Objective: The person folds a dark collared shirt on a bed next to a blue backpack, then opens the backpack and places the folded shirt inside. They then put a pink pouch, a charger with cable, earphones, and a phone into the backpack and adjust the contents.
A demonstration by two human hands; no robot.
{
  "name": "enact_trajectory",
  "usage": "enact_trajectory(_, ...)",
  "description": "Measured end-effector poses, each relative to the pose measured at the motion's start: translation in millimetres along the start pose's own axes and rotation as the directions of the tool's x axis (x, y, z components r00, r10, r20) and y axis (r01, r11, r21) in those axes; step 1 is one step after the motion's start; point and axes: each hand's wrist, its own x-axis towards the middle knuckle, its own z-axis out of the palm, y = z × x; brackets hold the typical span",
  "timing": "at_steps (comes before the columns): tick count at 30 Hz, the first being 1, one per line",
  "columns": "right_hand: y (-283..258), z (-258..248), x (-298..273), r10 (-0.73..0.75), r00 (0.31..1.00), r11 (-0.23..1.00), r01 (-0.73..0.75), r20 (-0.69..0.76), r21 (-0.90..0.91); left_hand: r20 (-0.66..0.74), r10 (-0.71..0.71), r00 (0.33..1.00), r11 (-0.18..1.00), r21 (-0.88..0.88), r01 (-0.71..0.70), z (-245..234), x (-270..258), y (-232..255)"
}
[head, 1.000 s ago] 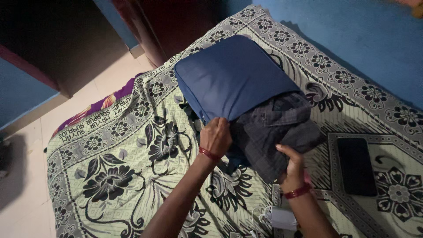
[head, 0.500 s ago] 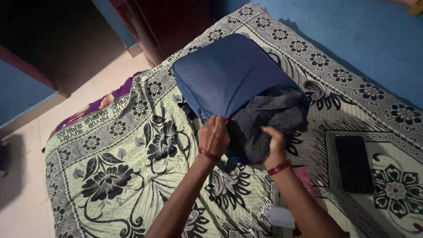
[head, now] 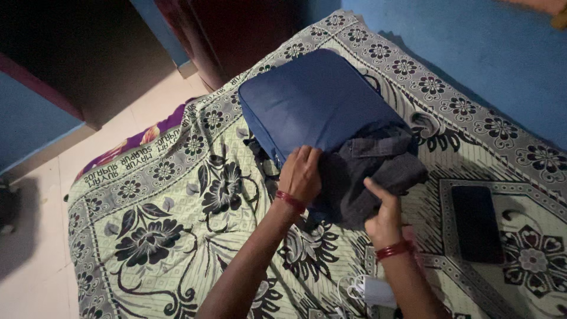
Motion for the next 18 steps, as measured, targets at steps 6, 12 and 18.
enact_trajectory(6, -11.0, 27.2, 18.2, 0.034, 0.992, 0.999, -0.029, -0.123, 0.041, 0.251, -0.011, 0.968, 1.000, 0.016, 0.007, -5.0, 24.6, 4.5)
enact_trajectory(12, -5.7, 14.3, 20.9, 0.074, 0.997, 0.995, -0.074, -0.006, 0.067, 0.264, 0.163, 0.951, 0.849, -0.528, 0.001, 33.1, 48.3, 32.3)
enact_trajectory(18, 1.4, -20.3, 48.8, 0.088, 0.976, 0.974, -0.126, 0.198, 0.189, 0.468, 0.080, 0.880, 0.992, -0.122, -0.026, 73.9, 26.7, 68.7)
